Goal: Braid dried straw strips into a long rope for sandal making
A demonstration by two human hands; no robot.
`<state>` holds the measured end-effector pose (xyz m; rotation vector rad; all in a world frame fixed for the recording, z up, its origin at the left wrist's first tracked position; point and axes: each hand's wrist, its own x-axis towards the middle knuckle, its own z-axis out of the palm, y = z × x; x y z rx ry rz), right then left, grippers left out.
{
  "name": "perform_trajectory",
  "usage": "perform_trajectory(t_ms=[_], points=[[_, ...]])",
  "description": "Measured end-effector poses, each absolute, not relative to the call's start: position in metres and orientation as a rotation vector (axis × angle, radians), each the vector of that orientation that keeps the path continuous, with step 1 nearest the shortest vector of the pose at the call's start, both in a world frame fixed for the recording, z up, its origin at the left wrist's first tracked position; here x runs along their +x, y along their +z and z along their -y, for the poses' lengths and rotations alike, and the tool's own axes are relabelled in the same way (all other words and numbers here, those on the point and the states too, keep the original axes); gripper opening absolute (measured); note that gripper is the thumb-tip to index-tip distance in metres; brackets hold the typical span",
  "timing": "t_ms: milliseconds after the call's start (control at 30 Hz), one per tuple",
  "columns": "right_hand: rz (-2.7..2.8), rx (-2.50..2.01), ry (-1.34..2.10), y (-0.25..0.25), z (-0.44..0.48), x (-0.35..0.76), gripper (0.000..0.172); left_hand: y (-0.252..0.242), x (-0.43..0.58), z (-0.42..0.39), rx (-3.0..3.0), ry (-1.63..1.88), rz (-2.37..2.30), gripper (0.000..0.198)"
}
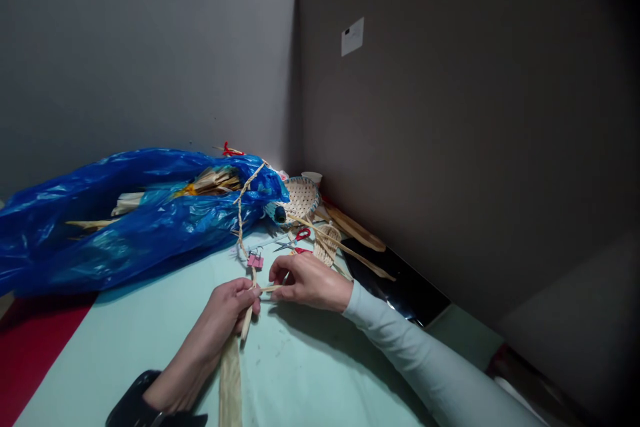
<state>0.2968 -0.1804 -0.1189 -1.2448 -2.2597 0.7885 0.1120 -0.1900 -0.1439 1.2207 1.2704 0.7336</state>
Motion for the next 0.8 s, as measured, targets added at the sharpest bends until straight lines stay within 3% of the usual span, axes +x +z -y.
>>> perform_trajectory(t_ms=[200,500,700,800], points=[[2.305,-1.275,0.629,-0.119,0.184,0.294,0.016,-0.147,0.112,0.187,1.211,0.749,-1.219,0.032],[2.222,-1.232,1.090,-0.117,0.181,0.297,0.016,-0.148,0.111,0.188,1.197,0.737,-1.204,0.033],[2.251,-1.272,0.722,-0.125,0.189,0.285,0.013,-0.146,0.113,0.189,1.131,0.755,-1.226,0.032],[2.241,-1.251,0.702,-0.124,0.191,0.283,0.014,-0.146,0.114,0.189,1.120,0.757,-1.215,0.033]])
